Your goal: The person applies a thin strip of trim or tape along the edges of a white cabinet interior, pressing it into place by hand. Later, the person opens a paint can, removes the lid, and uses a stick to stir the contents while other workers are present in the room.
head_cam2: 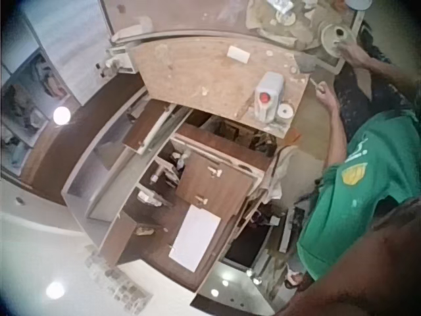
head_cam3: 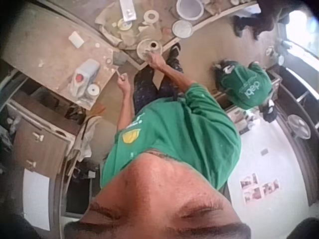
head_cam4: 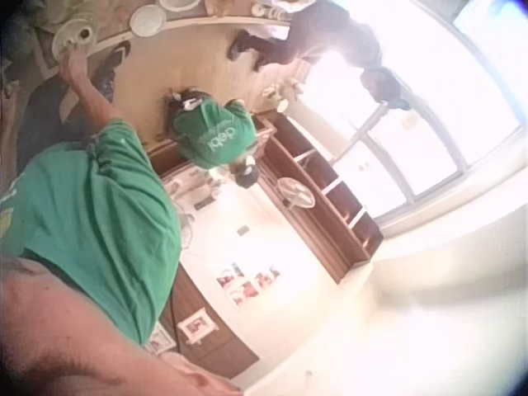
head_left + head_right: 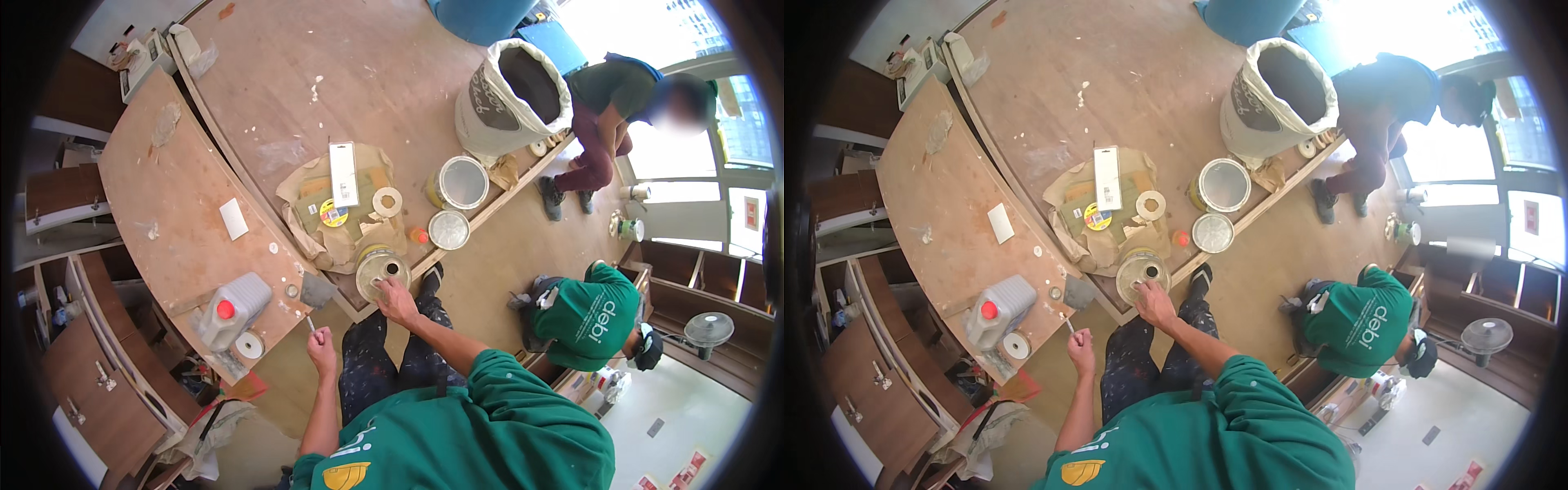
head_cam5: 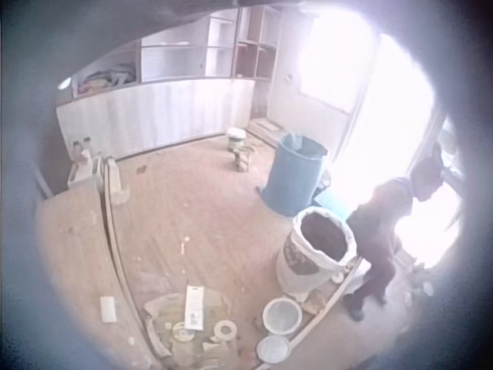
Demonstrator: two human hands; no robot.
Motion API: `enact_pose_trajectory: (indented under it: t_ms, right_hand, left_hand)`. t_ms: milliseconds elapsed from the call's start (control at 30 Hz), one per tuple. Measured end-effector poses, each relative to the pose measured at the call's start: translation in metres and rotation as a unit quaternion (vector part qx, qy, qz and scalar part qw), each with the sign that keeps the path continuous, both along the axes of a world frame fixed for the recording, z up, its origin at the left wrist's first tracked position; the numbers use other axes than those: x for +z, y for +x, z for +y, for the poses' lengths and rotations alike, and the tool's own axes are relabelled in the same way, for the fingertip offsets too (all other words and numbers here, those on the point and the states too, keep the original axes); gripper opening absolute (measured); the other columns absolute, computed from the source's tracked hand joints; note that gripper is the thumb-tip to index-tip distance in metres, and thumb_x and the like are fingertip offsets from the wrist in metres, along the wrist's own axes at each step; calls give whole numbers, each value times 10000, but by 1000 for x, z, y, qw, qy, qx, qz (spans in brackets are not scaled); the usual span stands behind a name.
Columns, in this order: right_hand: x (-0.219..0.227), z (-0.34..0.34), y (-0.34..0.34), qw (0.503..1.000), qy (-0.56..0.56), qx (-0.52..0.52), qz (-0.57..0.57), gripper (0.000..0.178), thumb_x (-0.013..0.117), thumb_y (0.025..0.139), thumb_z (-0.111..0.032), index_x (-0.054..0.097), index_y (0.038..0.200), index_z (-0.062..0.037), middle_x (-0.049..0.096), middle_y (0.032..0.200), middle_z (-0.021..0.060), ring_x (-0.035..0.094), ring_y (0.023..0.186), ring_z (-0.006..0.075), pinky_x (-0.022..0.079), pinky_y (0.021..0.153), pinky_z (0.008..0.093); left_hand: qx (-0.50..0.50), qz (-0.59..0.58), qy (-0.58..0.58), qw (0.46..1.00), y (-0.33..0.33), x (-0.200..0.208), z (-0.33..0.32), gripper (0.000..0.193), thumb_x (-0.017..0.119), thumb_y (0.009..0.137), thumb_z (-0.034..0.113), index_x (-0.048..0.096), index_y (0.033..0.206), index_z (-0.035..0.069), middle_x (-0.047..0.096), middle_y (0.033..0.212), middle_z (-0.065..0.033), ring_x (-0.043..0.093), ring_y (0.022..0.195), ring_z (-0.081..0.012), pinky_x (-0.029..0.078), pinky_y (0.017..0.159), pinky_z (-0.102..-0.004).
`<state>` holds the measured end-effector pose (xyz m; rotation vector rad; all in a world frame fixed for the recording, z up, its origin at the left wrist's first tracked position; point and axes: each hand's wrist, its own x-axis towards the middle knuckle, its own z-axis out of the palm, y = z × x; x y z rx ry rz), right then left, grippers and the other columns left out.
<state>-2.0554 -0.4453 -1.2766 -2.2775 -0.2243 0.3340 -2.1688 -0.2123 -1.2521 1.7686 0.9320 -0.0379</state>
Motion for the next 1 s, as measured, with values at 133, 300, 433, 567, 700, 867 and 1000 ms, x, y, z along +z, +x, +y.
enact_pose_trajectory:
  t_ms: [133,300,433,567,700,867,1000]
  right_hand:
    - [-2,8,13,998,-46,19,38,267,734,801,-161,642,1033,-64,648,950,160,623,952,376,500,840,480]
    - [-11,23,18,991,-126,-8,37,137,710,788,-143,637,872,-63,655,848,164,629,868,370,497,778,494]
    - [-19,25,15,982,-190,4,5,114,661,816,-180,662,838,-68,658,856,164,629,882,366,496,790,489]
    - [-17,3,30,989,-140,38,20,185,641,829,-230,691,874,-57,667,837,192,648,849,386,518,758,497]
    - [5,-33,29,982,-85,117,121,265,633,836,-284,631,851,-20,635,770,228,648,771,420,526,702,523]
    - [108,-75,46,981,-4,94,170,484,726,803,-451,528,728,-16,592,727,203,606,726,400,475,654,487]
    - [171,-117,54,982,16,162,99,506,752,798,-480,506,711,-47,548,696,159,571,720,362,440,659,465]
  left_hand:
    - [16,-2,-7,1000,-1,4,1,246,671,944,155,569,767,18,411,679,33,386,634,-103,370,571,-304]
    - [-9,-20,30,999,4,3,3,286,698,930,193,564,745,22,417,655,33,380,609,-102,374,556,-304]
    - [24,-4,-66,998,11,-4,10,245,691,937,161,545,764,66,649,803,-38,570,698,-92,456,607,-252]
    - [84,3,-134,987,39,11,1,273,726,909,184,558,730,63,614,745,5,519,641,-69,445,577,-255]
    - [35,12,-165,986,51,9,-6,365,737,909,210,463,700,90,705,887,-61,598,699,-96,541,622,-286]
    - [-20,87,-201,976,86,13,-36,362,754,904,311,506,785,77,676,893,-63,648,788,-138,613,705,-353]
    - [-45,150,-231,960,101,34,-85,423,749,897,448,590,903,57,644,912,-50,642,883,-160,576,756,-360]
